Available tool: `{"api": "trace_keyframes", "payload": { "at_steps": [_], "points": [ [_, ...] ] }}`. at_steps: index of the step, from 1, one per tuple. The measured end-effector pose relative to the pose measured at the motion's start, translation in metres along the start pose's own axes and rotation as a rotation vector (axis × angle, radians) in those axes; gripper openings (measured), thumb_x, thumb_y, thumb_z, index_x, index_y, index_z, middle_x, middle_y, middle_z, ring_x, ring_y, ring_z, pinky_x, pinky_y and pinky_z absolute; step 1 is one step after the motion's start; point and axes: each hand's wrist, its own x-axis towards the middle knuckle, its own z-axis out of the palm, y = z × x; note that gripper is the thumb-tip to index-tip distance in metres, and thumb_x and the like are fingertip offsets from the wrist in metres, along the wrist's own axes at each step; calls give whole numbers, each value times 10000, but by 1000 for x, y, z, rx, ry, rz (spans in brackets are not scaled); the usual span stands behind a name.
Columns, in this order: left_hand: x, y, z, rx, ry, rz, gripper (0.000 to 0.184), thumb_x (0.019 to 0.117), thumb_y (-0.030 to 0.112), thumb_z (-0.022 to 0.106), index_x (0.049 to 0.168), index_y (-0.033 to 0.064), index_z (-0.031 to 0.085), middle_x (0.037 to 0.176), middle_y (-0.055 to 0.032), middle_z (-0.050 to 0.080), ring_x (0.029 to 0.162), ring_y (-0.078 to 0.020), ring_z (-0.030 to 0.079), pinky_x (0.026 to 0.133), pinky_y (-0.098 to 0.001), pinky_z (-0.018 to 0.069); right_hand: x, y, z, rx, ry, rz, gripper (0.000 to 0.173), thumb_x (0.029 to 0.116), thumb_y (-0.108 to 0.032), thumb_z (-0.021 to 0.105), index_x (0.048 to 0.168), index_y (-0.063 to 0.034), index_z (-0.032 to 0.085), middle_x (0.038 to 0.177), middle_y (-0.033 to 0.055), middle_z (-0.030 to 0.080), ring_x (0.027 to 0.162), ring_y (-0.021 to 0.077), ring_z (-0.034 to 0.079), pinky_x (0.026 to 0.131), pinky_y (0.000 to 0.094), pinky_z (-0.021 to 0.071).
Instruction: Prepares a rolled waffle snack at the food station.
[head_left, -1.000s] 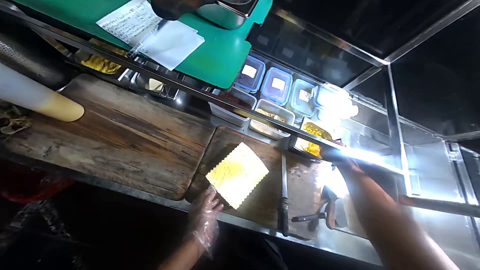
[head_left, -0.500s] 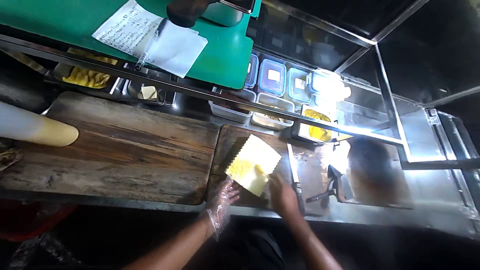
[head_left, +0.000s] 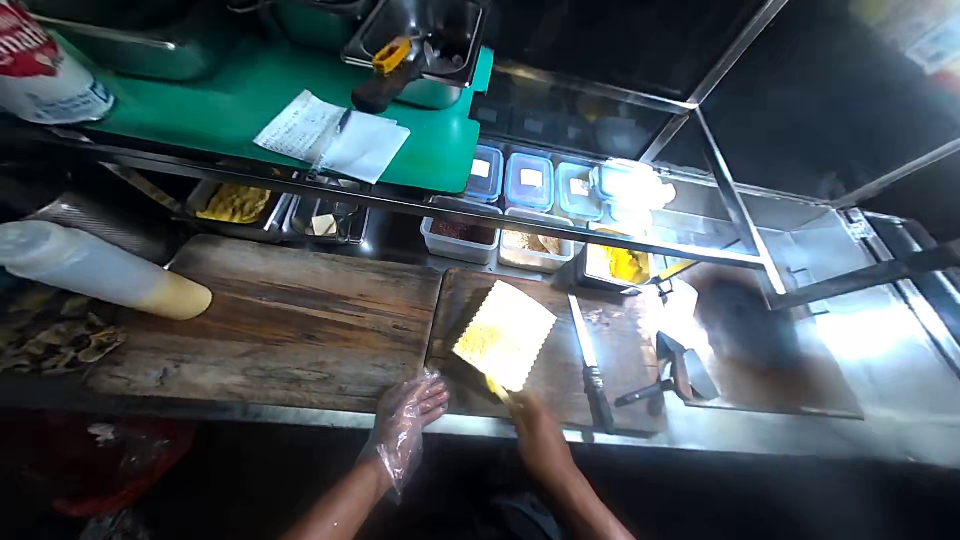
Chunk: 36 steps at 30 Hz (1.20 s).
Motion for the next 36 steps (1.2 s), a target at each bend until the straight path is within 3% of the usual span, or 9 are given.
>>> {"api": "trace_keyframes", "payload": {
  "at_steps": [3, 5, 8, 16, 22, 25, 27, 32, 36],
  "points": [
    [-16, -11, -7, -5, 96, 24, 337, 1084, 226, 498, 1314, -1, 596, 1148, -201, 707, 980, -317, 729, 808, -444, 618, 33, 10, -22, 446, 213, 111, 287, 1084, -185, 476, 1258, -11, 623, 904, 120, 667, 721, 186, 636, 658, 370, 554],
    [-28, -19, -12, 49, 98, 71, 318, 1073, 202, 526, 1297, -9, 608, 1115, -204, 717, 945, -318, 738, 777, -440, 629, 47, 11, -43, 30, 268, 153, 331, 1087, -246, 442, 1351, -141, 611, 1136, 120, 720, 975, 265, 712, 856, 489, 576],
    [-47, -26, -21, 146, 94, 164, 277, 1062, 152, 547, 1256, -24, 637, 1057, -200, 740, 886, -307, 752, 746, -417, 639, 5, 12, -34, -542, 116, -7, 421, 1027, -207, 471, 1439, -232, 554, 1299, 188, 639, 1005, 412, 697, 783, 606, 569],
    [-69, -37, -34, 183, 194, 269, 228, 1054, 97, 547, 1204, -52, 631, 990, -203, 741, 841, -294, 752, 720, -399, 637, 46, 19, -43, -462, 276, -56, 396, 1035, -270, 496, 1421, -240, 581, 1256, 165, 663, 958, 388, 703, 784, 584, 570],
    [-70, -54, -51, 293, 169, 343, 244, 1042, 136, 577, 1173, -46, 671, 961, -174, 753, 847, -264, 754, 730, -374, 639, -7, 24, -21, -351, 25, -167, 363, 1081, -309, 406, 1367, -199, 602, 1203, 134, 684, 991, 338, 708, 820, 555, 574],
    [-64, -64, -53, 269, 210, 286, 252, 1038, 181, 609, 1148, -35, 680, 934, -173, 747, 812, -263, 751, 696, -370, 638, 50, 24, -42, -200, 224, -68, 366, 1065, -256, 474, 1397, -179, 607, 1231, 150, 699, 1071, 357, 696, 907, 598, 550],
    [-64, -68, -54, 329, 168, 297, 244, 1036, 162, 594, 1156, -30, 684, 952, -165, 747, 834, -258, 747, 719, -368, 637, 62, 30, -37, -376, 279, -62, 378, 1059, -270, 472, 1417, -228, 587, 1267, 159, 674, 964, 390, 709, 794, 608, 568],
    [-45, -48, -46, 355, 139, 406, 183, 1008, 47, 577, 1120, -70, 663, 918, -162, 751, 806, -241, 751, 736, -359, 640, -2, 16, -18, -327, 16, -133, 365, 1080, -323, 410, 1344, -191, 626, 1190, 114, 697, 992, 314, 710, 834, 548, 570],
    [-24, -27, -39, 369, 150, 389, 209, 1029, 82, 580, 1169, -39, 678, 943, -139, 757, 808, -227, 752, 732, -345, 644, 72, 23, -41, -317, 337, -96, 352, 1077, -286, 466, 1377, -179, 616, 1199, 173, 696, 961, 403, 708, 756, 639, 560]
  ]
}}
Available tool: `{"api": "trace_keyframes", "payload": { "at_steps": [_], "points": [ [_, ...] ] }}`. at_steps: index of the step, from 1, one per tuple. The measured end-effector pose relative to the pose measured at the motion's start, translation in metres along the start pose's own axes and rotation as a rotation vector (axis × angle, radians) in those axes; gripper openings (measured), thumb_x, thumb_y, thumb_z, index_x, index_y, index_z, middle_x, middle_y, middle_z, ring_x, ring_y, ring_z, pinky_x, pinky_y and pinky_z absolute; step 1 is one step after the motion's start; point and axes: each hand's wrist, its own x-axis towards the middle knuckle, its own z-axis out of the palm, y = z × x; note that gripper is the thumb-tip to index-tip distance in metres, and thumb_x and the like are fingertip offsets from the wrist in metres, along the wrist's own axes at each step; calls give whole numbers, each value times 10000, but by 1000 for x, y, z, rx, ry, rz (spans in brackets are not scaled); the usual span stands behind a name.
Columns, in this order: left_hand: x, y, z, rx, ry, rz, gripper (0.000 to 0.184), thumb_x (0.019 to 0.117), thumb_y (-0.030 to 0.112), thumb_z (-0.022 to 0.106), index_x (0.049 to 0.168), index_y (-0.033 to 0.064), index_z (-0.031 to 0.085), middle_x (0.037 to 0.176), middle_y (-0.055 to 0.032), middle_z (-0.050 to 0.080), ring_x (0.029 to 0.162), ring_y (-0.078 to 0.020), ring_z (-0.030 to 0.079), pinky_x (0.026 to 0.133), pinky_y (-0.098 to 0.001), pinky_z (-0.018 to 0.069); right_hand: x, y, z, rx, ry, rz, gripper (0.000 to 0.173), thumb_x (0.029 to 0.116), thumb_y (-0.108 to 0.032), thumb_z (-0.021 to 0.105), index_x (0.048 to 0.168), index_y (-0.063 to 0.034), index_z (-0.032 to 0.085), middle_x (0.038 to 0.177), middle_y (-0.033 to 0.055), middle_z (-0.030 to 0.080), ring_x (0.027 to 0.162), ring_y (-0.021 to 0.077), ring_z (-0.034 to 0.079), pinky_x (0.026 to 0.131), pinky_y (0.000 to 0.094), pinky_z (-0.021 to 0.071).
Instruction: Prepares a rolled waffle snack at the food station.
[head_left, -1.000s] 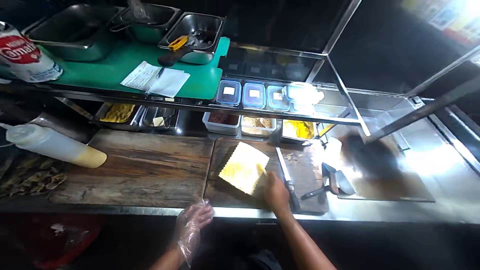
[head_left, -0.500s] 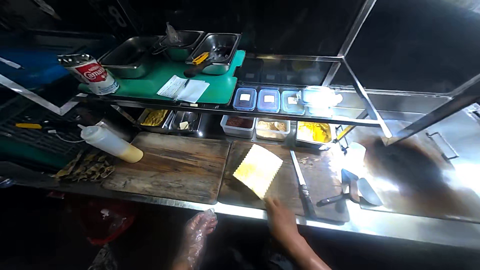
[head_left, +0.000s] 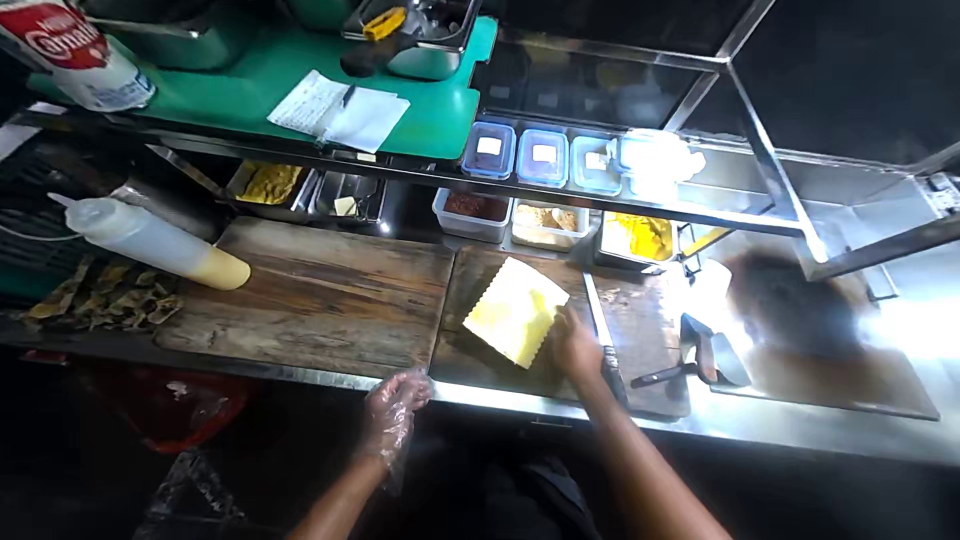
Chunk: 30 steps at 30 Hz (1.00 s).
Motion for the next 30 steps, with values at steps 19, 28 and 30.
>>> {"api": "trace_keyframes", "payload": {
  "at_steps": [19, 28, 30],
  "points": [
    [123, 37, -7, 62, -122, -143, 247, 1069, 171, 553, 1248, 27, 642, 1017, -134, 740, 739, -228, 737, 630, -358, 633, -10, -23, -19, -229, -133, 54, 333, 1047, -266, 501, 1332, -219, 665, 1202, 90, 712, 951, 317, 726, 785, 555, 586],
    [137, 44, -6, 157, -212, -242, 259, 1077, 194, 541, 1269, 46, 631, 918, -138, 717, 639, -212, 705, 543, -334, 604, 11, -13, -4, 384, -144, 167, 255, 1063, -209, 548, 1269, -117, 669, 1004, 56, 734, 839, 170, 703, 770, 392, 597],
    [135, 44, -4, 191, -186, -249, 278, 1083, 216, 530, 1287, 45, 613, 891, -140, 711, 610, -209, 694, 523, -332, 594, 6, -16, -8, 841, -209, 332, 239, 1075, -179, 533, 1249, -69, 652, 832, 72, 664, 585, 120, 540, 538, 269, 466]
  ]
}}
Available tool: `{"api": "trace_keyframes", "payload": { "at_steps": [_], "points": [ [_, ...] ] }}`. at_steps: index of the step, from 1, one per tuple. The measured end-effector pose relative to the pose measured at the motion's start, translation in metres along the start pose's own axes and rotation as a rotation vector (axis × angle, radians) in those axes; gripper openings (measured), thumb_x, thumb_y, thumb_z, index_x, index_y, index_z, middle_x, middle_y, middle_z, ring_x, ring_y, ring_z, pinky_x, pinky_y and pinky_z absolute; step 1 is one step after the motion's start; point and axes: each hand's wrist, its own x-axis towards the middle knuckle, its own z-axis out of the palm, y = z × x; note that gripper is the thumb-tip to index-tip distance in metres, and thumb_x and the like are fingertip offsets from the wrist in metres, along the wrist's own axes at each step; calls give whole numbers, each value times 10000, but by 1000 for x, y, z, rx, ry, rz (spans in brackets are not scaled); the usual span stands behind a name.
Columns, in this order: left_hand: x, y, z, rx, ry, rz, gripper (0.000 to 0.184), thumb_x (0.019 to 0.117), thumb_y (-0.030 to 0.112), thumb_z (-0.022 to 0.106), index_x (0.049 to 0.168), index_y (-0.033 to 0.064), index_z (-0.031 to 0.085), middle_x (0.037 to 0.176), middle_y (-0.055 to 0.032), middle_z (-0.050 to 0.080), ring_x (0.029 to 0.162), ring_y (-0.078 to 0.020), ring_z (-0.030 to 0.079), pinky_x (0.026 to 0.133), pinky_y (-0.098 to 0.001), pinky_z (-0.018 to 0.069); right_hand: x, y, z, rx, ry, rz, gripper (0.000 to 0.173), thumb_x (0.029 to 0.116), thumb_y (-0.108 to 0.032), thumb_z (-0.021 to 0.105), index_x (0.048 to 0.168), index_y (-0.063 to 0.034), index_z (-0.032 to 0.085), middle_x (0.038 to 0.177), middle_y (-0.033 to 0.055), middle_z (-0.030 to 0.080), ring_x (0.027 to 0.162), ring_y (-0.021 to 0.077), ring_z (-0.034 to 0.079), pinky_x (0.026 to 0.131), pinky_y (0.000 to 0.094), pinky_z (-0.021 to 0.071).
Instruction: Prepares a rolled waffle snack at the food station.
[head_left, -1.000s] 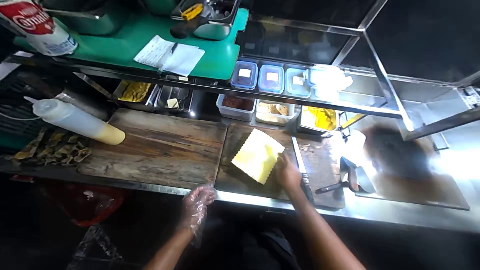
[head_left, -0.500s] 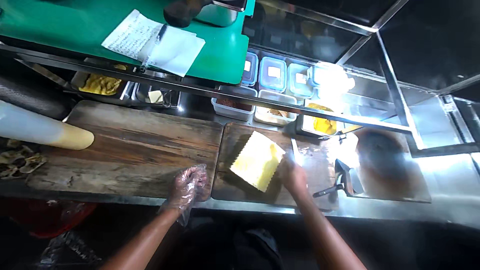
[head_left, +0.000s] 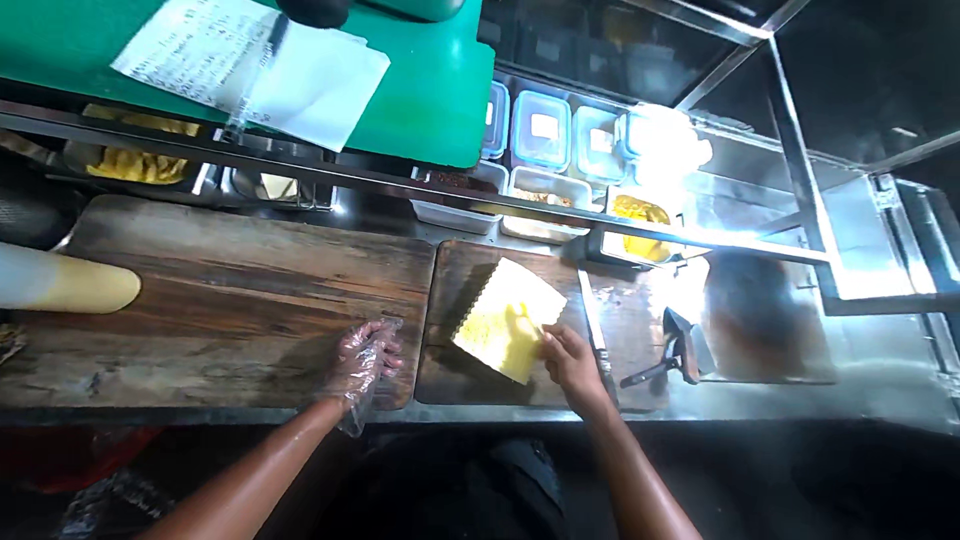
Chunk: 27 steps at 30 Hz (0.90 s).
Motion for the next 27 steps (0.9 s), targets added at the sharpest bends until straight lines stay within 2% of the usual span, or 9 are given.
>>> {"api": "trace_keyframes", "payload": {
  "at_steps": [2, 4, 5, 7, 8, 12, 17, 20, 27],
  "points": [
    [0, -2, 5, 29, 33, 16, 280, 1081, 208, 536, 1300, 50, 607, 892, -134, 698, 604, -204, 679, 520, -334, 589, 11, -2, -8, 268, 50, 99, 235, 1077, -221, 528, 1246, -99, 636, 767, 62, 623, 487, 84, 446, 447, 235, 393],
    [1, -5, 6, 28, 52, 31, 288, 1077, 206, 546, 1310, 50, 607, 896, -136, 699, 603, -204, 677, 522, -337, 589, 19, -6, -16, 164, 183, 47, 247, 1081, -239, 524, 1260, -106, 629, 760, 54, 609, 475, 91, 439, 430, 243, 389],
    [2, -5, 6, 10, 64, 43, 287, 1076, 201, 546, 1312, 48, 604, 890, -136, 703, 600, -204, 682, 521, -335, 592, 23, -9, -21, -45, 209, -57, 265, 1085, -225, 518, 1289, -95, 625, 819, 65, 642, 539, 123, 510, 490, 279, 450],
    [0, -12, 4, -11, 98, 65, 277, 1079, 193, 538, 1302, 42, 600, 908, -130, 717, 631, -199, 703, 554, -330, 608, 29, -11, -29, -590, 201, -308, 309, 1067, -184, 526, 1343, -101, 637, 1082, 85, 733, 869, 222, 713, 771, 455, 602],
    [-4, -17, 5, -17, 111, 75, 273, 1080, 184, 533, 1300, 37, 600, 926, -128, 719, 657, -198, 709, 582, -331, 612, 32, -6, -33, -817, 208, -428, 311, 1055, -186, 543, 1337, -144, 667, 1164, 102, 721, 970, 284, 720, 808, 536, 594],
    [-28, -15, 13, -129, 216, 126, 276, 1083, 189, 522, 1289, 37, 623, 1003, -142, 722, 770, -224, 729, 689, -367, 629, 49, 10, -73, -1243, 238, -638, 416, 978, -192, 635, 1379, -303, 652, 1194, 105, 691, 1089, 334, 655, 829, 553, 534],
    [-87, -58, 41, -184, 392, 153, 248, 1061, 127, 534, 1231, -18, 642, 946, -151, 732, 754, -236, 735, 664, -383, 640, 64, 0, -85, -1072, 173, -859, 345, 974, -161, 627, 1293, -261, 710, 1101, 75, 707, 984, 291, 674, 783, 504, 568],
    [-122, -69, 74, -132, 399, 129, 245, 1044, 101, 546, 1231, -33, 632, 931, -149, 727, 743, -229, 736, 666, -372, 643, 71, 10, -93, -1080, -11, -790, 429, 996, -143, 550, 1386, -291, 647, 1161, 82, 698, 1038, 289, 673, 831, 508, 552],
    [-152, -87, 121, -76, 411, 106, 214, 1025, 99, 577, 1167, -44, 650, 908, -143, 738, 733, -213, 737, 661, -346, 638, 48, 12, -96, -867, -9, -668, 358, 1027, -197, 553, 1367, -205, 665, 1160, 108, 701, 1006, 282, 702, 822, 488, 603]
  ]
}}
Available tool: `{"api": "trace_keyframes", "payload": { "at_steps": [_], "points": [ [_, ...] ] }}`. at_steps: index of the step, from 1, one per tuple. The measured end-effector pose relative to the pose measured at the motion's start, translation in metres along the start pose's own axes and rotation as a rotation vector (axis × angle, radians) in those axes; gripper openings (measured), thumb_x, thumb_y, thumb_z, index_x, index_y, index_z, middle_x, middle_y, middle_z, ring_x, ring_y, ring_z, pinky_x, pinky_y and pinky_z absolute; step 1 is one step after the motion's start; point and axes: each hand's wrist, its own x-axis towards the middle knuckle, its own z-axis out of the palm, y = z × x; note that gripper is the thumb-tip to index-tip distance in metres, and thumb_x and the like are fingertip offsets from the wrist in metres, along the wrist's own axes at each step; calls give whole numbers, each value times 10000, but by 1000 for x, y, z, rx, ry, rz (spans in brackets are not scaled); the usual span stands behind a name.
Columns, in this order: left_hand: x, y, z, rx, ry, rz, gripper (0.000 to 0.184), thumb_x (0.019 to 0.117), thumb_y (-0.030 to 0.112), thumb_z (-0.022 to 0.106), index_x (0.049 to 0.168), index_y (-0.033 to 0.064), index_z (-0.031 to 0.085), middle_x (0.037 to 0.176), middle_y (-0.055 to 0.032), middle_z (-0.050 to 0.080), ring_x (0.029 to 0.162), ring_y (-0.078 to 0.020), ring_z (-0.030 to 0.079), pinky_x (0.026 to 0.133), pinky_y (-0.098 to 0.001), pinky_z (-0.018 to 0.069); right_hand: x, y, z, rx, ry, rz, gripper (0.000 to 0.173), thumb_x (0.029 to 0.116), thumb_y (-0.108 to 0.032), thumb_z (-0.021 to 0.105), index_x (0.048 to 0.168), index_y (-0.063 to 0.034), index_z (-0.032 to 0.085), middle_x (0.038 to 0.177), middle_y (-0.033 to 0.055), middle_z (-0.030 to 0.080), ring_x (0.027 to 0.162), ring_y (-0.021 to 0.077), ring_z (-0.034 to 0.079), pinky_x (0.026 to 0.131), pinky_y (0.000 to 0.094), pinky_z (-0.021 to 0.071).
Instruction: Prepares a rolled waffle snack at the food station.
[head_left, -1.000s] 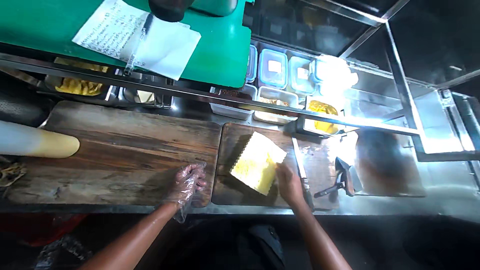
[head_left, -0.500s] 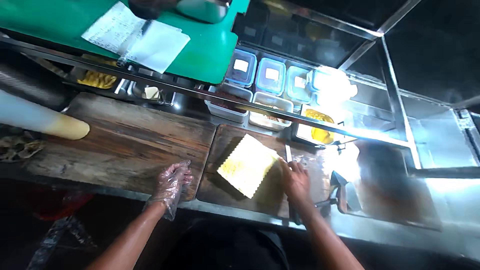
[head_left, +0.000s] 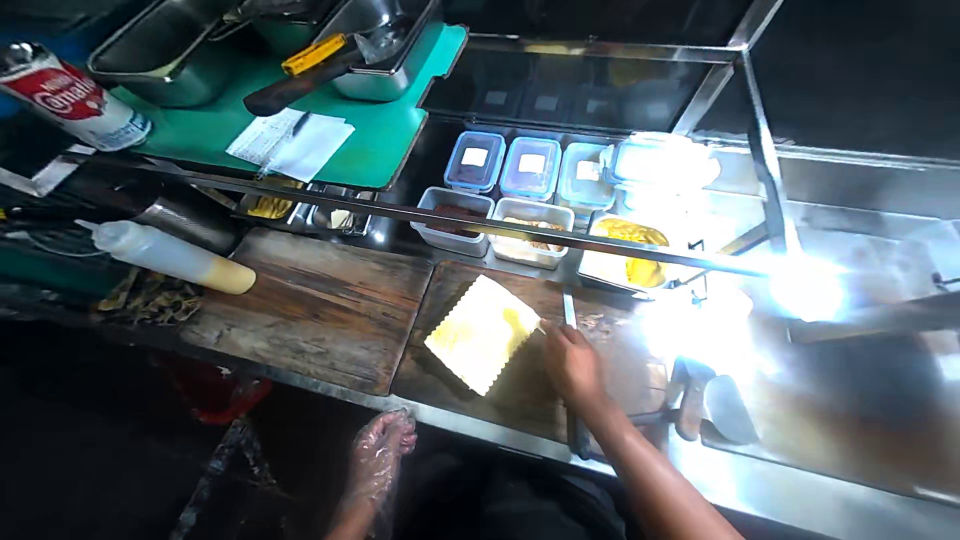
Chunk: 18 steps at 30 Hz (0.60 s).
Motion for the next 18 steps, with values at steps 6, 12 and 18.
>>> {"api": "trace_keyframes", "payload": {
  "at_steps": [6, 12, 18],
  "points": [
    [3, 6, 1, 139, -96, 211, 279, 986, 161, 581, 1162, -37, 669, 967, -120, 739, 808, -192, 741, 748, -358, 643, -10, -41, -1, 307, -349, 137, 376, 1074, -260, 444, 1378, -154, 638, 1222, 81, 710, 1102, 228, 691, 980, 447, 549],
    [29, 11, -13, 113, -135, 135, 249, 1021, 149, 568, 1194, 1, 668, 960, -98, 740, 791, -181, 735, 720, -345, 636, -28, -25, 23, 998, -30, 654, 285, 1085, -219, 500, 1241, -36, 654, 796, 78, 666, 541, 125, 536, 488, 283, 450],
    [59, 15, -34, -88, -28, 129, 212, 1033, 91, 562, 1179, -30, 657, 900, -122, 736, 718, -200, 729, 661, -344, 636, -17, -14, 19, -31, 73, 64, 458, 1046, -176, 503, 1498, -238, 543, 1202, 129, 680, 1028, 306, 689, 817, 510, 593]
  ]
}}
